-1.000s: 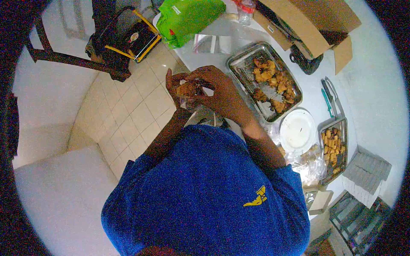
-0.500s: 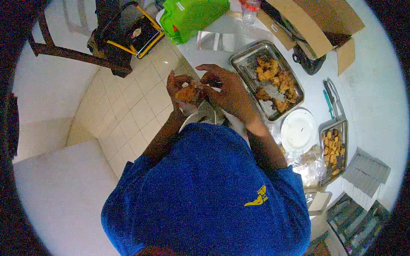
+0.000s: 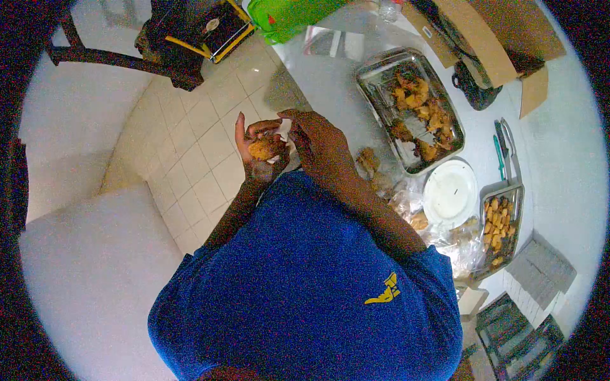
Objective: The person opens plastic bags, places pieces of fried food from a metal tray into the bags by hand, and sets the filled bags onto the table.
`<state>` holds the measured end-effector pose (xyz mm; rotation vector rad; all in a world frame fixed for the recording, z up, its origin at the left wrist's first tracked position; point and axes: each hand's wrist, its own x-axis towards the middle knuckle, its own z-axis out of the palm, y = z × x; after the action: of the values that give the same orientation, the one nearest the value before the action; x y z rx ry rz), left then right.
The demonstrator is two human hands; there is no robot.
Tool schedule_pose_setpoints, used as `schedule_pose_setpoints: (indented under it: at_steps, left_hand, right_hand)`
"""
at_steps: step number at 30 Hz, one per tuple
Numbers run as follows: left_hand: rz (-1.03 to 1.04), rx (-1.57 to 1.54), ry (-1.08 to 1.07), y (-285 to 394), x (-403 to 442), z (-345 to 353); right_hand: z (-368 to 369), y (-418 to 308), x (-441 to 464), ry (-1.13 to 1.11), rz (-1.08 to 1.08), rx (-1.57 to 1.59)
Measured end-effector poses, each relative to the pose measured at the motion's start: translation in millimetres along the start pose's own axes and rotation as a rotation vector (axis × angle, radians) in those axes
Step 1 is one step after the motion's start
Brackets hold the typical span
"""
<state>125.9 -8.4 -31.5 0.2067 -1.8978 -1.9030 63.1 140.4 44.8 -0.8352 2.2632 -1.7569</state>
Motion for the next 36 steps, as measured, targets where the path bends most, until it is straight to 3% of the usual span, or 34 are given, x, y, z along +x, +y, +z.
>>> schedule_pose_setpoints:
  at_steps: [4,7,10,13,17,22,26,30,33,36]
  left_hand:
    - [0.214,0.100,-0.083,12,2,4]
    - [0.058,0.085,-0.022,16,3,8]
    - [-0.076,-0.126,0.029,26,8,9]
    - [-0.179,-0.278,-0.049,29,14,14]
    - [-0.045,0.026,-0.051,-6,15,11]
    - [-0.372,-0.180,0.190,1,20,17]
    - [-0.493,-0.170,-0.027,14,30,27]
    - [-0.457,-0.116,-0.131,-3,37,21]
    - [-0.357,-0.098,-0.121,3,44,22]
    - [-0.283,0.078,-0.161,15,56,20]
  right_hand:
    - [1,1,6,0.025,-0.095,-0.131]
    - [-2,2,9,0.039,-0.070,-0.128]
    - [-3,2,5,0.099,-0.097,-0.076]
    - [2,11,6,0.129,-0.082,-0.047]
    - [5,23,8,0.169,0.042,0.153]
    - [9,59,-5,0.195,-0.035,0.195]
    - [7,72,-15,0.164,-0.128,0.171]
    - [-2,74,-16,0.182,-0.248,-0.025]
    - [0,83,-22,0.215,-0.260,0.012]
    - [0,85,-31,0.190,-0.148,0.001]
